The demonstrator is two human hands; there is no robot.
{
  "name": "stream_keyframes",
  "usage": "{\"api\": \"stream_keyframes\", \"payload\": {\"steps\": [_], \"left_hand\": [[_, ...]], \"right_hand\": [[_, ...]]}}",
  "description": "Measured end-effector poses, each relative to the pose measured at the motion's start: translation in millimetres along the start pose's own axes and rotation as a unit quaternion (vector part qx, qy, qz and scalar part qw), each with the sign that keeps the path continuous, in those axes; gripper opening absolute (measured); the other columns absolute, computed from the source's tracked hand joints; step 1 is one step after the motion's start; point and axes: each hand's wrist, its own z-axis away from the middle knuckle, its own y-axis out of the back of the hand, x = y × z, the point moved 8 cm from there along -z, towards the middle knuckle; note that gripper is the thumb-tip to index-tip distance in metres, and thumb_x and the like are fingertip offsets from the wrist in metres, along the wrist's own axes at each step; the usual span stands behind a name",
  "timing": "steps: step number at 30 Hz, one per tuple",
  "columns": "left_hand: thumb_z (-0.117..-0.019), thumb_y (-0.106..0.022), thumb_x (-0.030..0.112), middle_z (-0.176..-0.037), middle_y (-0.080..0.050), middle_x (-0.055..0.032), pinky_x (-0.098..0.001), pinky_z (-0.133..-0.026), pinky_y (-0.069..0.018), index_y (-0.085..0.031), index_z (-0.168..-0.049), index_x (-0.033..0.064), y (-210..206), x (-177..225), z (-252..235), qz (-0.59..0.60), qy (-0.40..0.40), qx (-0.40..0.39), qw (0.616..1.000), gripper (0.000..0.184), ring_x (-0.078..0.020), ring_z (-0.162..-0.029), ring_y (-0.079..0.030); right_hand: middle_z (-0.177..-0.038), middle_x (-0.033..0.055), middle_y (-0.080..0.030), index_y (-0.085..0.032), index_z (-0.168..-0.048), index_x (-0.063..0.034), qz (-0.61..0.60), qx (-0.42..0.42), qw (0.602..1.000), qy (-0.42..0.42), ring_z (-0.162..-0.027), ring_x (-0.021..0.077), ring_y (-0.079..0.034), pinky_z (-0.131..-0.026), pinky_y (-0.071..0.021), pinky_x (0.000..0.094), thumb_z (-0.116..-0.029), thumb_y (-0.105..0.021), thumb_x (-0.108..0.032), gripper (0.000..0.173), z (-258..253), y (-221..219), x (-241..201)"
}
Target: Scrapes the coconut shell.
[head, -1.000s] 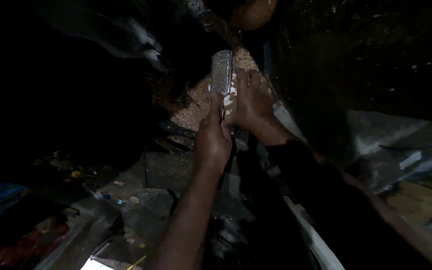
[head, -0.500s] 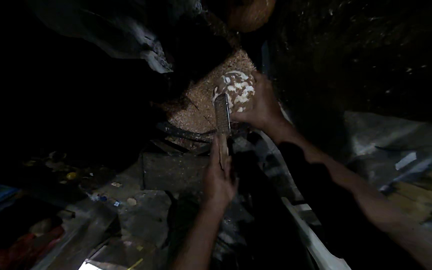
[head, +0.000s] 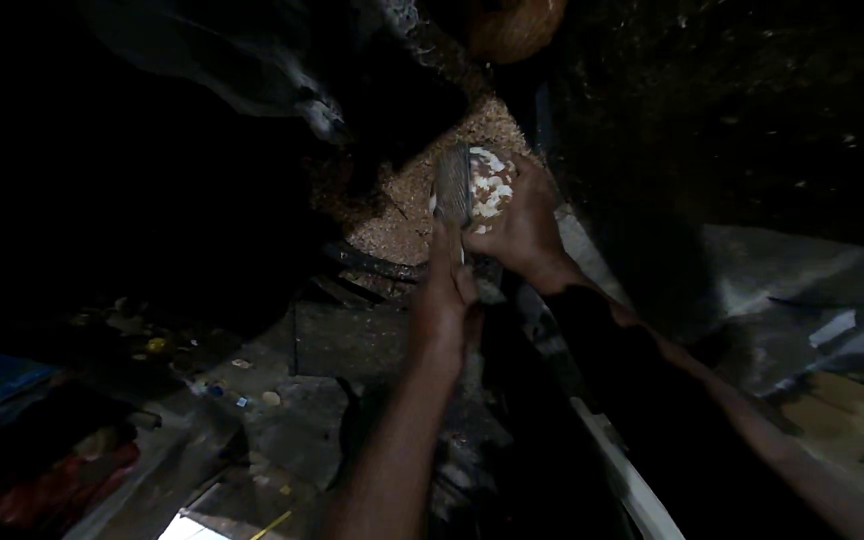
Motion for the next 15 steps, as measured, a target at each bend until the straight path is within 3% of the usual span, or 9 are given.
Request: {"api": "stream_keyframes", "payload": {"steps": [2, 4, 5, 6, 8, 10, 11, 13, 15], "left_hand": [[-0.1075, -0.05, 0.028, -0.123, -0.067, -0.0148, -0.0498, -0.079, -0.0605, -0.009, -0.166, 0.0321, -0.2, 3.1, -20.6, -0.005, -0.037, 0.022, 0.999, 0.072, -0.0271, -0.089, -0.071], [-0.1079, -0.05, 0.029, -0.128, -0.063, -0.0129, -0.0476, -0.07, -0.0607, -0.005, -0.166, 0.0373, -9.0, -14.4, -4.8, 0.017, -0.073, 0.035, 0.997, 0.074, -0.0236, -0.081, -0.068], [-0.1079, -0.051, 0.03, -0.136, -0.061, -0.0102, -0.0476, -0.075, -0.0618, -0.006, -0.165, 0.0405, -14.5, -32.0, 9.1, 0.039, -0.059, 0.024, 0.997, 0.074, -0.022, -0.088, -0.069], [-0.1077, -0.052, 0.029, -0.133, -0.063, -0.0093, -0.0446, -0.073, -0.0618, -0.01, -0.165, 0.0407, -20.1, -51.9, 22.3, 0.082, -0.032, 0.018, 0.996, 0.072, -0.0196, -0.084, -0.069], [-0.1077, -0.053, 0.026, -0.113, -0.067, -0.0097, -0.0376, -0.057, -0.0579, -0.017, -0.165, 0.0384, -27.0, -84.9, 31.8, 0.189, 0.056, 0.0, 0.98, 0.068, -0.0181, -0.066, -0.064], [-0.1098, -0.048, 0.028, -0.089, -0.062, -0.011, -0.0346, -0.045, -0.0517, -0.015, -0.165, 0.0379, -31.9, -93.3, 22.1, 0.252, 0.122, -0.04, 0.959, 0.065, -0.0186, -0.052, -0.055], [-0.1105, -0.047, 0.029, -0.081, -0.059, -0.0108, -0.0331, -0.041, -0.0489, -0.014, -0.165, 0.0386, -34.9, -90.1, 17.5, 0.277, 0.131, -0.057, 0.95, 0.064, -0.0182, -0.047, -0.052], [-0.111, -0.045, 0.029, -0.076, -0.057, -0.0106, -0.0315, -0.039, -0.0471, -0.014, -0.165, 0.0391, -35.7, -82.7, 15.2, 0.309, 0.11, -0.075, 0.942, 0.063, -0.018, -0.044, -0.049], [-0.1102, -0.047, 0.028, -0.08, -0.059, -0.011, -0.0333, -0.04, -0.0494, -0.018, -0.164, 0.0391, -26.7, -83.0, 19.3, 0.295, 0.086, -0.063, 0.95, 0.062, -0.0194, -0.047, -0.052]], "right_hand": [[-0.155, 0.0215, -0.039, -0.025, -0.161, -0.0155, 0.022, 0.001, 1.0, 0.002, -0.132, 0.0403, -0.052, -0.098, -0.0542, 0.057, -0.0453, -0.098, -0.047, 0.14, 1.8, 0.1, -2.6], [-0.156, 0.0194, -0.038, -0.025, -0.161, -0.0168, 0.013, -0.015, 1.0, -0.009, -0.134, 0.0376, -0.051, -0.099, -0.0537, 0.0548, -0.0434, -0.099, -0.048, 0.142, -1.7, 3.3, -1.7], [-0.16, 0.0191, -0.034, -0.021, -0.162, -0.017, -0.007, -0.053, 0.998, -0.023, -0.138, 0.037, -0.047, -0.105, -0.0505, 0.0548, -0.0464, -0.101, -0.045, 0.143, -2.6, 7.1, -1.2], [-0.163, 0.0193, -0.03, -0.017, -0.163, -0.0171, -0.042, -0.1, 0.993, -0.038, -0.142, 0.037, -0.044, -0.109, -0.0465, 0.0556, -0.0514, -0.102, -0.042, 0.143, -1.8, 10.2, 1.5], [-0.151, 0.0173, -0.046, -0.028, -0.157, -0.0167, -0.129, -0.065, 0.989, -0.035, -0.13, 0.0315, -0.056, -0.101, -0.054, 0.0529, -0.0507, -0.097, -0.053, 0.132, -11.5, 6.0, 18.4], [-0.139, 0.0207, -0.055, -0.03, -0.153, -0.0115, -0.226, -0.072, 0.968, -0.087, -0.118, 0.0316, -0.062, -0.094, -0.0565, 0.0523, -0.0632, -0.092, -0.056, 0.117, -18.7, 1.9, 26.9], [-0.134, 0.0218, -0.058, -0.03, -0.153, -0.0111, -0.253, -0.07, 0.959, -0.111, -0.114, 0.0321, -0.064, -0.091, -0.0574, 0.0528, -0.0626, -0.093, -0.055, 0.119, -19.9, -0.1, 31.5], [-0.14, 0.019, -0.056, -0.023, -0.157, -0.012, -0.279, -0.044, 0.956, -0.072, -0.121, 0.0271, -0.063, -0.096, -0.0578, 0.0476, -0.0589, -0.097, -0.047, 0.127, -18.1, 1.5, 31.5], [-0.156, 0.0161, -0.042, -0.013, -0.162, -0.0101, -0.212, 0.009, 0.975, 0.062, -0.138, 0.0235, -0.05, -0.112, -0.05, 0.0417, -0.05, -0.1, -0.042, 0.145, -17.3, 12.6, 14.8]]}}
